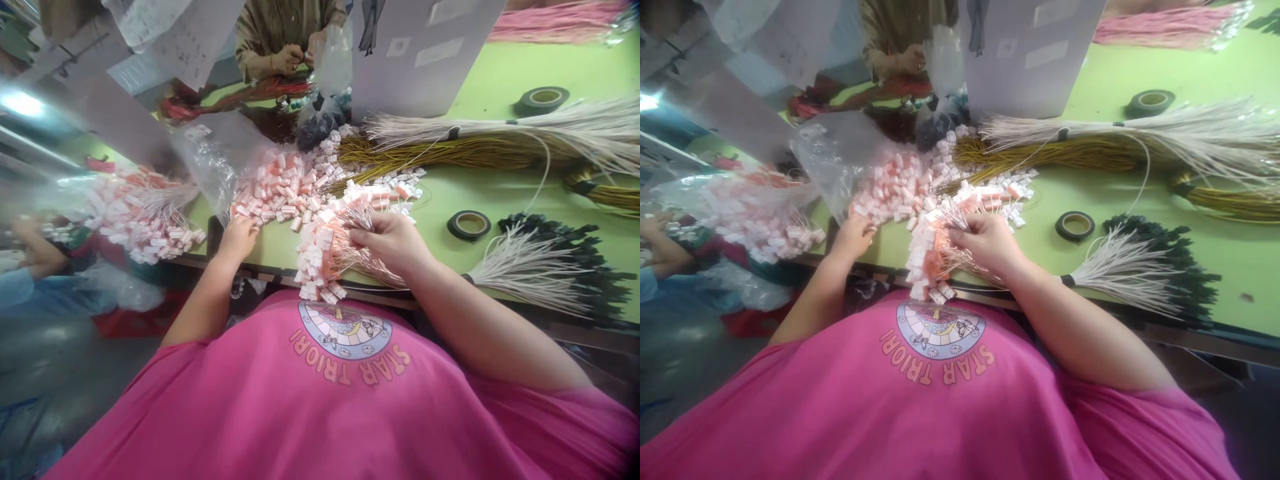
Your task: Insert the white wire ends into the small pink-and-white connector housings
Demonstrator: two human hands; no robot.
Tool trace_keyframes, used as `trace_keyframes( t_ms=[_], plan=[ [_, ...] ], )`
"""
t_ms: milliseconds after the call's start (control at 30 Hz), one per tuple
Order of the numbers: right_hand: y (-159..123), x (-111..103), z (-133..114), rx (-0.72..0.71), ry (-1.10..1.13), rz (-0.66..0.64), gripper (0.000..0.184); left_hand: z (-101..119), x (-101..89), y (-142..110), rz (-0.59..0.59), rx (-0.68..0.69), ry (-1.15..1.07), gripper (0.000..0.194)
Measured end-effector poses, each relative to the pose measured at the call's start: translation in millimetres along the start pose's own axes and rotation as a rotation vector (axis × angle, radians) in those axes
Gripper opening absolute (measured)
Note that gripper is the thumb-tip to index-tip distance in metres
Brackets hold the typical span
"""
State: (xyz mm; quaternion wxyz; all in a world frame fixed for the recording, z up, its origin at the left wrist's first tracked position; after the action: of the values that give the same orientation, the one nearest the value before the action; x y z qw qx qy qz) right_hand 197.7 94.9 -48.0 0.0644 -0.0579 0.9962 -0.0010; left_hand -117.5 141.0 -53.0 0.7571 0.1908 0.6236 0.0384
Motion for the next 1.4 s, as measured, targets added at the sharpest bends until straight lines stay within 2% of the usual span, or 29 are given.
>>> trace_keyframes(
  t_ms=[100,167,267,333,400,467,533,600,733,867,1067,1267,1400],
  plan=[
    [2,1,2,0.010,-0.029,-0.011,0.014,1,10.2,-4,0.038,-0.011,0.010,0.015],
    [3,2,0,-0.002,-0.060,-0.020,0.014,10,7.4,-2,0.081,-0.022,-0.011,0.014],
    [1,4,-8,-0.034,-0.107,-0.033,0.018,41,-12.8,5,0.161,-0.022,-0.166,0.015],
    [-1,5,-14,-0.055,-0.131,-0.038,0.020,70,-30.0,7,0.169,-0.018,-0.403,0.018],
    [-3,6,-19,-0.073,-0.142,-0.047,0.020,102,-39.8,6,0.072,-0.046,-0.745,0.020],
    [-4,6,-22,-0.091,-0.134,-0.058,0.019,137,-36.2,2,-0.170,-0.090,-1.024,0.024],
    [-5,4,-24,-0.110,-0.117,-0.059,0.018,166,-27.5,-7,-0.412,-0.149,-1.168,0.029],
    [-6,3,-25,-0.126,-0.097,-0.065,0.019,181,-19.2,-12,-0.535,-0.226,-1.222,0.031],
    [-10,4,-29,-0.161,-0.072,-0.092,0.018,185,-11.8,-11,-0.506,-0.352,-1.251,0.027],
    [-11,5,-32,-0.170,-0.142,-0.056,0.020,186,-12.1,-11,-0.494,-0.365,-1.189,0.025],
    [-9,3,-33,-0.180,-0.235,-0.001,0.025,188,-15.7,-11,-0.437,-0.324,-1.133,0.022],
    [-8,4,-28,-0.198,-0.238,0.023,0.026,195,-25.5,-8,-0.348,-0.180,-0.935,0.022],
    [-9,5,-26,-0.214,-0.224,0.027,0.026,198,-27.0,-6,-0.334,-0.129,-0.888,0.017]
  ],
)
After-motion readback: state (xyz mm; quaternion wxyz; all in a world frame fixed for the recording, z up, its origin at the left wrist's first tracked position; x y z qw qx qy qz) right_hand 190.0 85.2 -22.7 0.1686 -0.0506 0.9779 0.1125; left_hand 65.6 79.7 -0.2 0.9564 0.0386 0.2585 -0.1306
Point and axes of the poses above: each hand's wrist, its own y-axis towards the middle knuckle, its own x-axis out of the palm, z = x × y, the point moved 8 cm from there along y, towards the middle knuckle, and after that the axes turned 7 degrees about z, right-handed, at the moved point
